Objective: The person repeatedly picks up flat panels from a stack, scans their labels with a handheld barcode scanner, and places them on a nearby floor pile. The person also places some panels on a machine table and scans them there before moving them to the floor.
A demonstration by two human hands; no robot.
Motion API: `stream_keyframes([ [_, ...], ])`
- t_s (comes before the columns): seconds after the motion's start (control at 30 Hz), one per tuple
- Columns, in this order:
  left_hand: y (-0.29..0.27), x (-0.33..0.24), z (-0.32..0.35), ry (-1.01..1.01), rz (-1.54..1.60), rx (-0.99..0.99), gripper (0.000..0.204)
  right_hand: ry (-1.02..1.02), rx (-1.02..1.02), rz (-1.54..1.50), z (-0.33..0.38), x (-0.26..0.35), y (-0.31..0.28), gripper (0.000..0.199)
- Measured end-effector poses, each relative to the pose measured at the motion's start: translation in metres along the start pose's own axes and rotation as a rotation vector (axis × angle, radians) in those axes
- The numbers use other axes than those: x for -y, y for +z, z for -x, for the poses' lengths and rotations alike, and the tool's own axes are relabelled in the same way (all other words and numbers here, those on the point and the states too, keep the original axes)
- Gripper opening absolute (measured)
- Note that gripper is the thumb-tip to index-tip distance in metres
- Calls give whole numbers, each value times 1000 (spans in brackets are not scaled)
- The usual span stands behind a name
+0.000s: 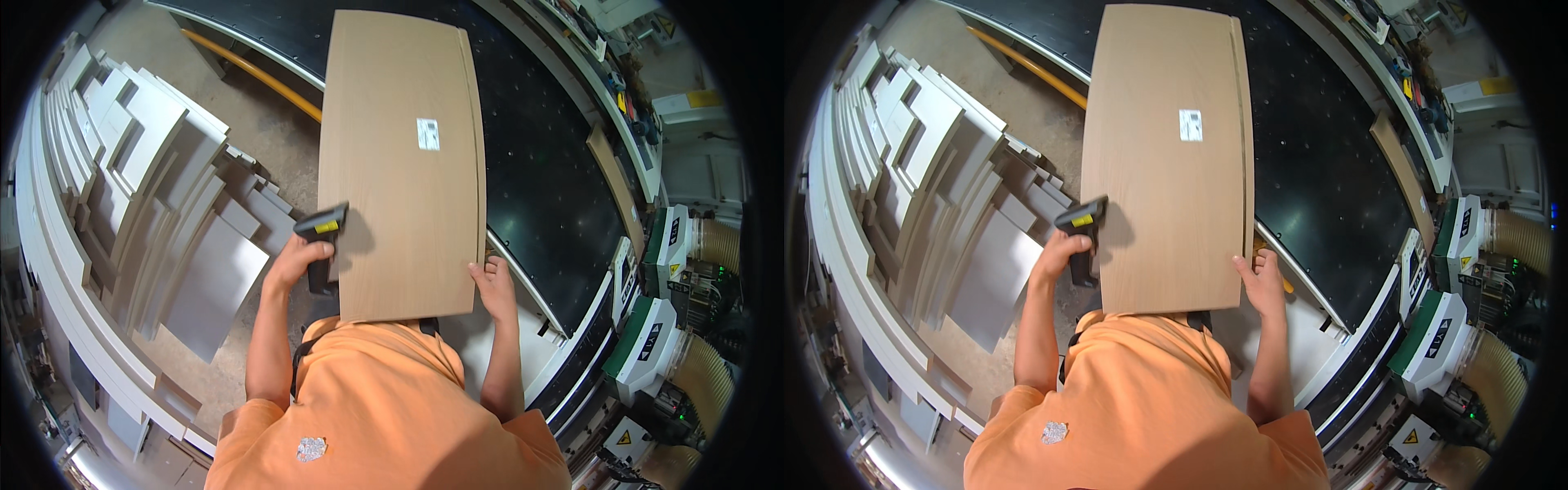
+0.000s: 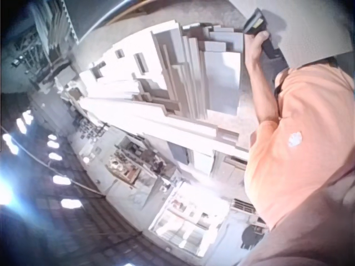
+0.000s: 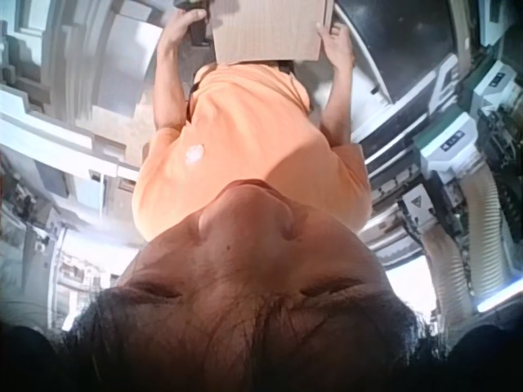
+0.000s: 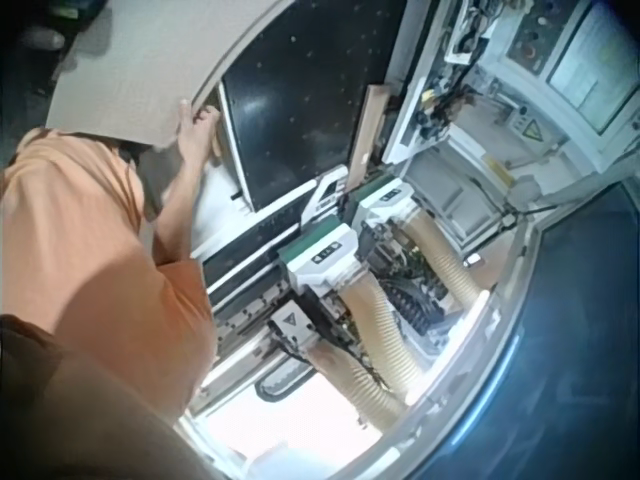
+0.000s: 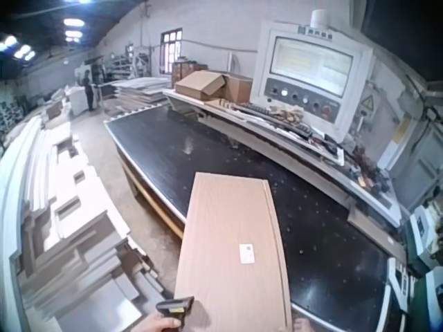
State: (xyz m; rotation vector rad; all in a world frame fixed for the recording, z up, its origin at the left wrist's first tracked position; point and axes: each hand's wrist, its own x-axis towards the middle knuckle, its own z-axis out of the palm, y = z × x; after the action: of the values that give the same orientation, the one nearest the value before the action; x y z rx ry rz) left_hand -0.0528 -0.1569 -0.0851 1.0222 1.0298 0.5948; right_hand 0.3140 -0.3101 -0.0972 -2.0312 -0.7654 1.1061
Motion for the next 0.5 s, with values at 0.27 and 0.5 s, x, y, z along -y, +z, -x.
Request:
stream_keyframes([
  [0.27, 51, -30, 99, -2, -192, 16, 55, -67, 85, -381, -71, 14, 26, 61],
  [0.5, 111, -74, 202, 314, -611, -196, 37, -132, 377, -731, -33, 14, 60, 54],
])
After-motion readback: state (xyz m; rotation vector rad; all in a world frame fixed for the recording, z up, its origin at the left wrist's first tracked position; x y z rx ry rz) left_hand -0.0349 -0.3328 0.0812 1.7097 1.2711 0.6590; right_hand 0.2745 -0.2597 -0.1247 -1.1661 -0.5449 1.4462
